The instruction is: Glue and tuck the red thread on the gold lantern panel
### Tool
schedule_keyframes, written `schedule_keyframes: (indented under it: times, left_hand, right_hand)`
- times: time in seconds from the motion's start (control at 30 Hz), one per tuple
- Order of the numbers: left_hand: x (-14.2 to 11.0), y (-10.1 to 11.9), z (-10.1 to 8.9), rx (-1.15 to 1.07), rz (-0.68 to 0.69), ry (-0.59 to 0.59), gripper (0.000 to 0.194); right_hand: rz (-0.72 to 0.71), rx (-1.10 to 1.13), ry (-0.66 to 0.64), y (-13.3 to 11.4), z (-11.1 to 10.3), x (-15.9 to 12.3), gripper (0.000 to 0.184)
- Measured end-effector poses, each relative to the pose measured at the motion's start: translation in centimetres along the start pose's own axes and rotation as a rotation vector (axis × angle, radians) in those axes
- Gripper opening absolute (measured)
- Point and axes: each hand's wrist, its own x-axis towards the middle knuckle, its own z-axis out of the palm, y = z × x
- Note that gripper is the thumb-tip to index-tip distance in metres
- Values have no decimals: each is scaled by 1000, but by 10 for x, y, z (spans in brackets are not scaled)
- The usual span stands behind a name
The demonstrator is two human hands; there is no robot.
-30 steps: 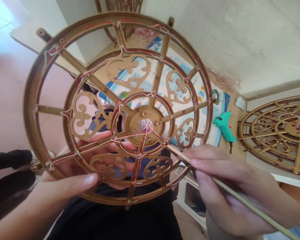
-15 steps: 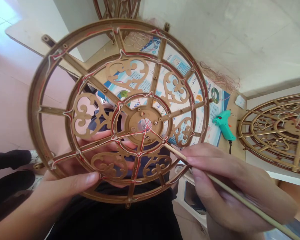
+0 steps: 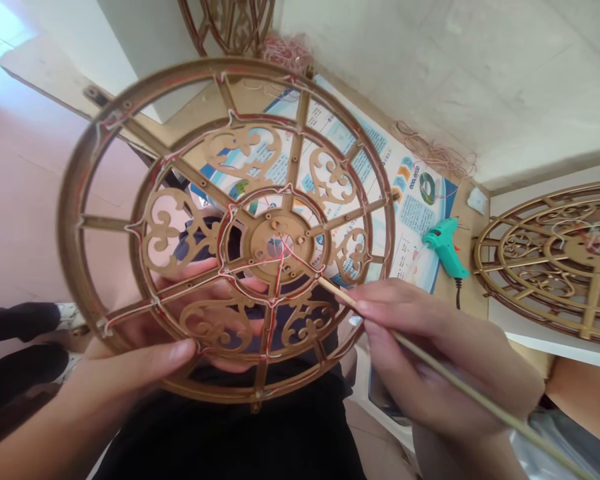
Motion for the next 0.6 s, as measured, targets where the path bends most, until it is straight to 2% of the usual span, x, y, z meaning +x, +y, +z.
schedule_keyframes:
  times: [0.07, 0.13, 0.2, 0.23, 0.37, 0.6]
  left_hand:
    - [5, 0, 2, -57, -1, -8, 80]
    - [11, -1, 2, -99, 3, -114, 76]
    - [15, -1, 2, -102, 5, -207, 71]
    - [16, -1, 2, -94, -10, -217, 70]
    - [16, 1, 10, -83, -44, -109, 77]
    - [12, 2, 16, -45, -29, -63, 78]
  right_hand:
    - [19, 100, 112, 3, 0, -2, 40]
    - [44, 139, 189, 5, -1, -4, 41]
    - [54, 123, 167, 4, -3, -3, 42]
    - [50, 107, 137, 3, -4, -1, 43]
    - [54, 20, 57, -1, -7, 4, 39]
    - [91, -124, 53, -3, -4, 2, 31]
